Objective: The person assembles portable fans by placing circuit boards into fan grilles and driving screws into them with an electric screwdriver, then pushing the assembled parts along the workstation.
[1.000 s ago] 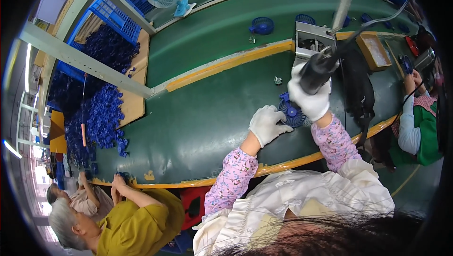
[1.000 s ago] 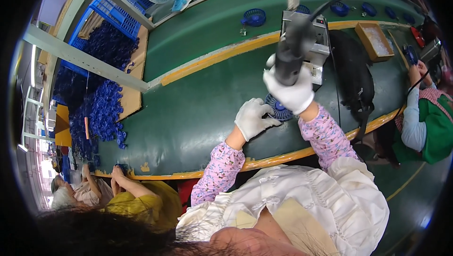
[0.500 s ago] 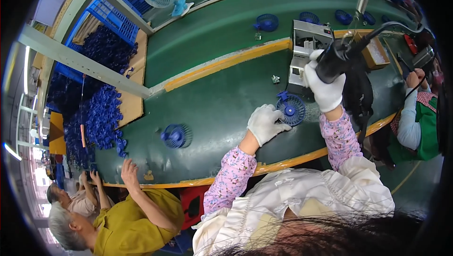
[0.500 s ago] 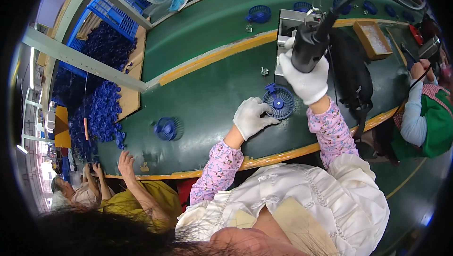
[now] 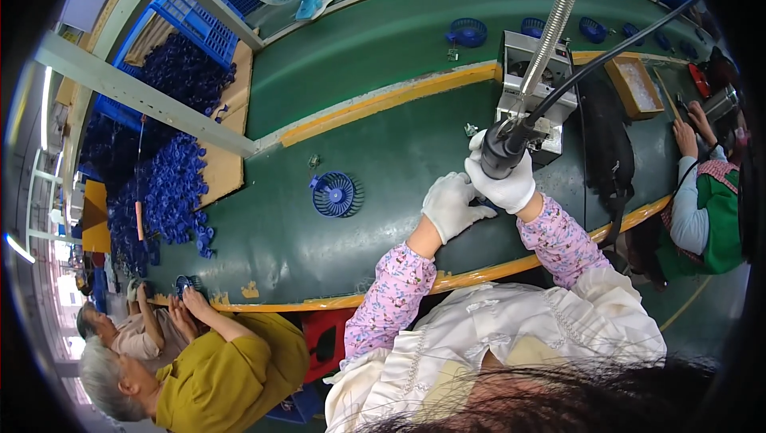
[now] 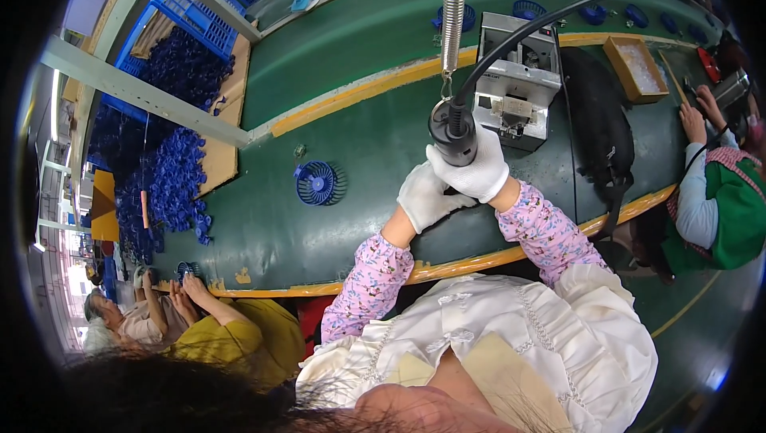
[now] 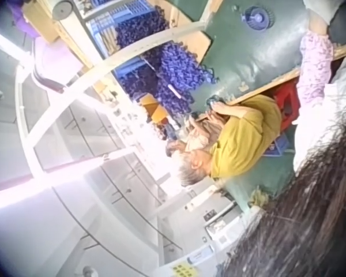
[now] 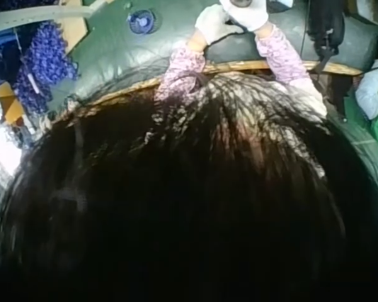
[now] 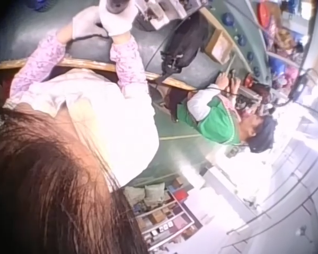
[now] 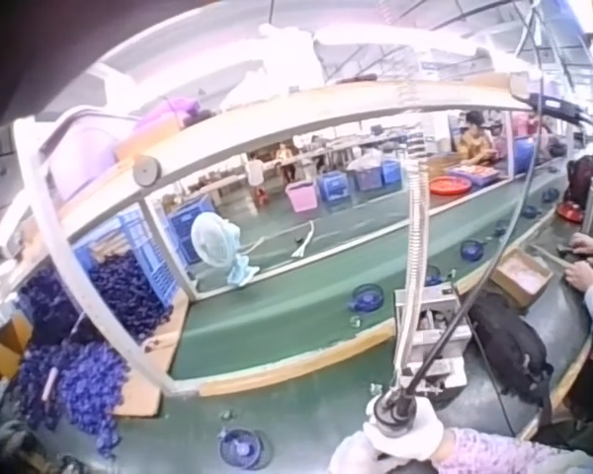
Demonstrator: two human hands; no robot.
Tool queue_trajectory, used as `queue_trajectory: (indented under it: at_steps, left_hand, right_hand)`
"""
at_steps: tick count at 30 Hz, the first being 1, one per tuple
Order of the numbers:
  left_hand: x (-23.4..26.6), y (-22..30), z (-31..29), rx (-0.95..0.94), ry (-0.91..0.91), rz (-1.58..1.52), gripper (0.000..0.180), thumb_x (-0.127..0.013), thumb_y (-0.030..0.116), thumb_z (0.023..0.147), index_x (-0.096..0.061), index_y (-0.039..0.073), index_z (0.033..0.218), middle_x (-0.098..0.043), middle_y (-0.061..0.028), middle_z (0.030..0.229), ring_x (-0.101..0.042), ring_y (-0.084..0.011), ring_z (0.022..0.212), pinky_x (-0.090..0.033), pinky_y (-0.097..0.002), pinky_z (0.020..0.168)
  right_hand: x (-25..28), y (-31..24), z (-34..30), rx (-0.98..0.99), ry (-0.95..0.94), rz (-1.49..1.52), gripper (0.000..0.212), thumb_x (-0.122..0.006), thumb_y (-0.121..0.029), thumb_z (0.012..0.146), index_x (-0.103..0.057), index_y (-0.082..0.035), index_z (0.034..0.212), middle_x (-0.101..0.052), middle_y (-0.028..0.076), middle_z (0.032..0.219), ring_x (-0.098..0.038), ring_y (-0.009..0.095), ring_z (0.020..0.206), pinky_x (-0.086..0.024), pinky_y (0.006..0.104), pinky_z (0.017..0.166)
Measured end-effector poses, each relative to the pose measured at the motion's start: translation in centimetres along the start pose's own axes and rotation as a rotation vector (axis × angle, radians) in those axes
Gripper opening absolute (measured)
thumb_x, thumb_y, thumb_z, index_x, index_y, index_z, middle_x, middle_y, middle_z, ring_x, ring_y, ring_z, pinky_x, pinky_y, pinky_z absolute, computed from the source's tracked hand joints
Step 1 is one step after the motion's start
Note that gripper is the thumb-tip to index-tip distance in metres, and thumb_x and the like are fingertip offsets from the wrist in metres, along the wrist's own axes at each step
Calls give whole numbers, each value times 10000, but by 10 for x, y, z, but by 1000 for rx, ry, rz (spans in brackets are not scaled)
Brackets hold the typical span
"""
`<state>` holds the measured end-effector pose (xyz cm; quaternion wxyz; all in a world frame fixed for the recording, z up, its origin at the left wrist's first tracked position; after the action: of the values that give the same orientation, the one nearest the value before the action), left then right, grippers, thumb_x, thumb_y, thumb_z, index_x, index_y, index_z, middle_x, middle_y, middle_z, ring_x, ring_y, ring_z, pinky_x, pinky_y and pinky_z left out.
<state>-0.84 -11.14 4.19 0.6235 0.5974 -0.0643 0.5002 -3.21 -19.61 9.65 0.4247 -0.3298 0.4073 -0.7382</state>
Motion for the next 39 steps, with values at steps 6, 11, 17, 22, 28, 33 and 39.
queue_trajectory:
  at_steps: [6, 11, 17, 22, 28, 33, 39]
  left_hand:
    - [6, -1, -1, 8, 7, -1, 289, -783, 332, 591, -680, 78, 682, -608, -106, 715, -566, -307, 747, -445, -410, 684]
    - [58, -7, -1, -54, 249, 247, 243, -776, 293, 579, -644, 96, 633, -602, -96, 675, -564, -295, 665, -449, -409, 626]
    - [203, -75, -101, 849, 897, 920, 244, -698, 301, 722, -665, 63, 678, -624, -153, 810, -591, -318, 792, -492, -438, 679]
    - [162, -132, -95, 775, 523, 460, 366, -597, 353, 819, -667, 2, 741, -613, -236, 799, -592, -397, 764, -466, -472, 727]
    - [48, -19, -11, -14, 155, 132, 354, -838, 254, 542, -634, 52, 749, -578, -128, 833, -542, -309, 833, -454, -392, 740]
    - [18, 4, -2, 50, -35, 171, 354, -827, 304, 530, -667, 77, 749, -578, -111, 849, -550, -299, 823, -468, -394, 722]
    - [30, 7, -1, 65, 25, 112, 373, -827, 318, 524, -668, 80, 764, -559, -102, 799, -548, -297, 794, -463, -397, 701]
  right_hand:
    - [-4, -5, 9, -73, -112, 160, 229, -670, 21, 728, -569, -36, 925, -574, -2, 799, -554, 87, 714, -465, 245, 649]
    - [52, -31, 24, -62, 290, 294, 257, -652, 86, 723, -564, -19, 941, -590, 19, 873, -569, 88, 770, -464, 230, 691]
    - [104, -40, 49, 118, 431, 40, 210, -668, 28, 762, -595, -3, 957, -590, -4, 749, -571, 61, 640, -466, 228, 580]
    - [89, -42, 39, 46, 416, 65, 233, -665, 31, 761, -598, -7, 981, -615, 6, 721, -597, 74, 665, -471, 223, 615]
    - [63, -35, 21, -110, 290, 264, 238, -646, 66, 759, -575, -14, 972, -588, -15, 715, -564, 70, 613, -464, 218, 597]
    - [48, -16, 6, -84, 294, 310, 288, -669, 75, 729, -577, -27, 982, -585, 9, 877, -562, 66, 788, -462, 223, 710]
    - [35, 0, 7, -99, 255, 264, 249, -686, 21, 738, -595, -15, 968, -588, -8, 747, -572, 73, 671, -475, 236, 632]
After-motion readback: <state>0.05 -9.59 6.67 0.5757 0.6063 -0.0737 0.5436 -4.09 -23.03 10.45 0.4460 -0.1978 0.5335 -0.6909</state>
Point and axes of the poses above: each hand's wrist, its own z-axis towards the middle knuckle, its own x-axis out of the back of the hand, y = z × x, the point moved 9 cm from there along z, towards the middle knuckle
